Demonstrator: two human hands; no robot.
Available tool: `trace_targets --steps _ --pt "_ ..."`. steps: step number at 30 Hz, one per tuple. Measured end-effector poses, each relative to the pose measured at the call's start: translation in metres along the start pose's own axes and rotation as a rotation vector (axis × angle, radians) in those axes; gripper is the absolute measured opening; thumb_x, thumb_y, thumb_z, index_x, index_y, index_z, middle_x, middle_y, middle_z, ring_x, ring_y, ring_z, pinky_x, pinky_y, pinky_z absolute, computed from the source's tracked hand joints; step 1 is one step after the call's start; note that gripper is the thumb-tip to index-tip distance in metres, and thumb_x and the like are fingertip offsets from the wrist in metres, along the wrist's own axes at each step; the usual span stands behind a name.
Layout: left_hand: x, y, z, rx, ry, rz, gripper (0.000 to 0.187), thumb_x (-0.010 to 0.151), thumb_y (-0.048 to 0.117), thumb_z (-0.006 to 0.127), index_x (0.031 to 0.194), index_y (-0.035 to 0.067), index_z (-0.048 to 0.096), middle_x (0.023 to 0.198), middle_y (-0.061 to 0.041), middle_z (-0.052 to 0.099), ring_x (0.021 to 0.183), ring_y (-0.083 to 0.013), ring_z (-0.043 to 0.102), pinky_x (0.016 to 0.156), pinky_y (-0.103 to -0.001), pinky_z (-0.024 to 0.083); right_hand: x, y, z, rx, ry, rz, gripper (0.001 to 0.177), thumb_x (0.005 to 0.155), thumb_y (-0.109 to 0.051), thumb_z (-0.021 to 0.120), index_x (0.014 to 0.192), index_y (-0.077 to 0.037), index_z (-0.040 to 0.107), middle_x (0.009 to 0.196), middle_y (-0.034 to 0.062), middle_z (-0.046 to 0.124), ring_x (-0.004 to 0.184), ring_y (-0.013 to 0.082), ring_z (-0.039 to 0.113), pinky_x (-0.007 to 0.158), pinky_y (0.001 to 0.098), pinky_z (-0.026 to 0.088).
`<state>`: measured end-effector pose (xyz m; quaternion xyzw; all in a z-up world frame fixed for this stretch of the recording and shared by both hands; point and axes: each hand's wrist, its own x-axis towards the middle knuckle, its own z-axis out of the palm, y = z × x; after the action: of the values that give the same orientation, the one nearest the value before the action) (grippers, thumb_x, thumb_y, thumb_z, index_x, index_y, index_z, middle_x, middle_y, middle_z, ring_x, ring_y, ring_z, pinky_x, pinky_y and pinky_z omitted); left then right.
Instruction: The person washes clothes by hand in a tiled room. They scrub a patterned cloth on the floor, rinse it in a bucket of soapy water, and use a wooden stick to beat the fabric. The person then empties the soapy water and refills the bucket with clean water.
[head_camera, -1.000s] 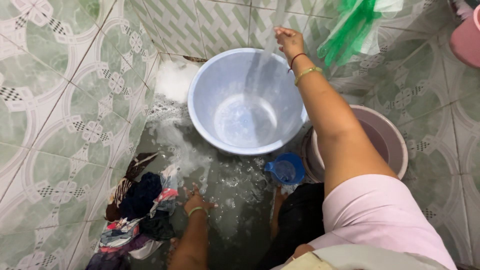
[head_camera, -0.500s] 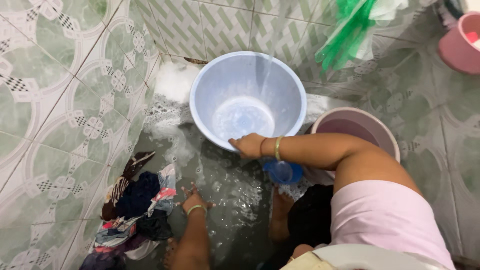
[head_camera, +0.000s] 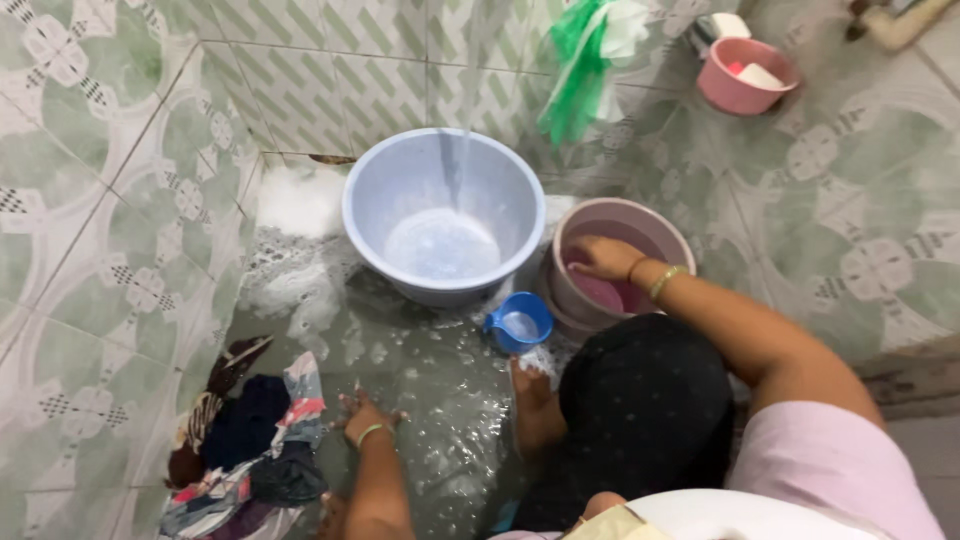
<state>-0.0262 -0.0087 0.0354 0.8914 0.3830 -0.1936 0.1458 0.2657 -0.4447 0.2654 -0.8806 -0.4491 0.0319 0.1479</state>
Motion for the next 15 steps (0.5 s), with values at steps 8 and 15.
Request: trace_targets --steps 8,15 --pt "-0.033 -0.014 0.005 -0.127 0.131 -0.021 0.071 0.088 0.051 0.074 0.146 0.016 0.054 0.166 -0.017 0.031 0.148 -0.0390 0.039 0.116 -0.054 0.039 -0.091 -0.051 0.026 0.229 -0.042 0.542 0.042 0.086 -0.034 0.075 0.119 -0.008 0.067 0.105 0.0183 0.075 0.101 0.0351 0.072 0.089 0.0467 0.054" --pt "0.021 -0.027 -0.078 -0.127 -0.071 0.177 0.060 0.089 0.053 0.072 0.124 0.003 0.072 0.135 -0.022 0.066 0.128 -0.0403 0.062 0.107 -0.048 0.050 -0.076 0.008 0.025 -0.408 0.211 0.439 0.024 0.101 -0.032 0.060 0.096 -0.010 0.069 0.089 0.0185 0.073 0.082 0.0403 0.071 0.073 0.0527 0.056"
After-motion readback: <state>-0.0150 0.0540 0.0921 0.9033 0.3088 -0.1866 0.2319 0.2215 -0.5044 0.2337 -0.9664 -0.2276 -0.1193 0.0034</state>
